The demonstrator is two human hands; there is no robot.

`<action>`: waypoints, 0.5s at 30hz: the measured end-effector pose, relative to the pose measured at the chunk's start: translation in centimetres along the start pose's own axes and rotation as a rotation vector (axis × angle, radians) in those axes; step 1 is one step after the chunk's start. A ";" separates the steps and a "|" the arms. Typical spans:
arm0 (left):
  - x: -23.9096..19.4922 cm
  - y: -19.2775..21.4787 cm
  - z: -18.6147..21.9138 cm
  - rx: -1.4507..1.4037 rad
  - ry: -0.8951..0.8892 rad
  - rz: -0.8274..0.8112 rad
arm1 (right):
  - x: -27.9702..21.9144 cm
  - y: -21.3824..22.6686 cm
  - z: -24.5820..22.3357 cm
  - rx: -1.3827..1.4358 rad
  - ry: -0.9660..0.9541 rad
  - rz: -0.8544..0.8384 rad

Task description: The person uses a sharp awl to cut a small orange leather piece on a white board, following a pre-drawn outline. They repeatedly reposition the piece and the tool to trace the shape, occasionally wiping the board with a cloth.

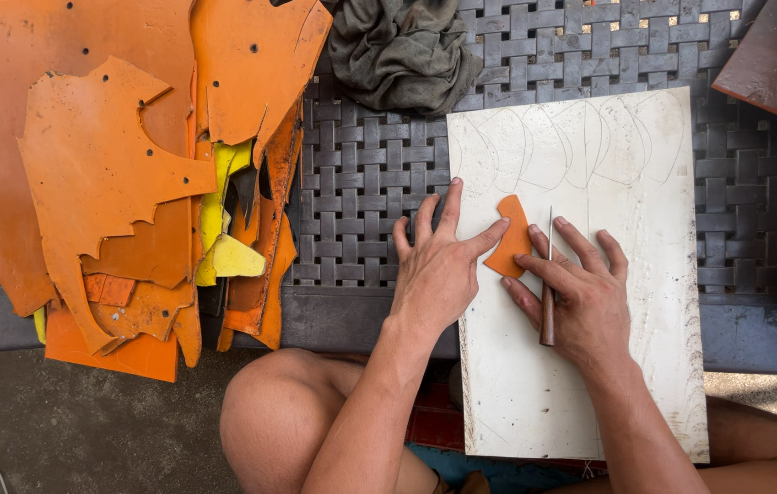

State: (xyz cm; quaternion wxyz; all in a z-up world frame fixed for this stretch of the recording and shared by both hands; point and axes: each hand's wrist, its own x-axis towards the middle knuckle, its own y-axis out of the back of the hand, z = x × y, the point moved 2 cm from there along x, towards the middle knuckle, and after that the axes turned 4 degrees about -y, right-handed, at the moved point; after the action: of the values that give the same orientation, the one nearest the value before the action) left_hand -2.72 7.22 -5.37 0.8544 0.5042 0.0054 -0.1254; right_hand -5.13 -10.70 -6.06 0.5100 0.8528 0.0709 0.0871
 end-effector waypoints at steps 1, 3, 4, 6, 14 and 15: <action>0.0 0.0 0.0 0.005 0.001 -0.008 | 0.0 0.0 0.0 -0.002 0.003 0.001; 0.0 0.1 0.0 0.011 -0.001 -0.015 | 0.0 -0.1 0.0 -0.007 -0.004 -0.004; 0.0 0.1 0.0 0.012 -0.005 -0.013 | 0.0 -0.1 0.0 -0.010 -0.013 -0.011; 0.0 0.2 0.0 0.014 -0.008 -0.015 | 0.0 -0.1 0.0 -0.011 -0.015 -0.011; 0.0 0.0 0.0 0.028 -0.009 -0.014 | 0.0 0.0 -0.1 0.001 -0.010 0.007; 0.0 0.0 0.0 0.032 -0.011 -0.018 | 0.0 0.0 -0.1 -0.003 -0.010 0.008</action>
State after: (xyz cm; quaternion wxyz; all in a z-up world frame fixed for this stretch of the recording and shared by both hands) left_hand -2.73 7.21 -5.31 0.8451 0.5171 0.0035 -0.1359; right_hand -5.10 -10.62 -6.02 0.5110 0.8529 0.0649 0.0851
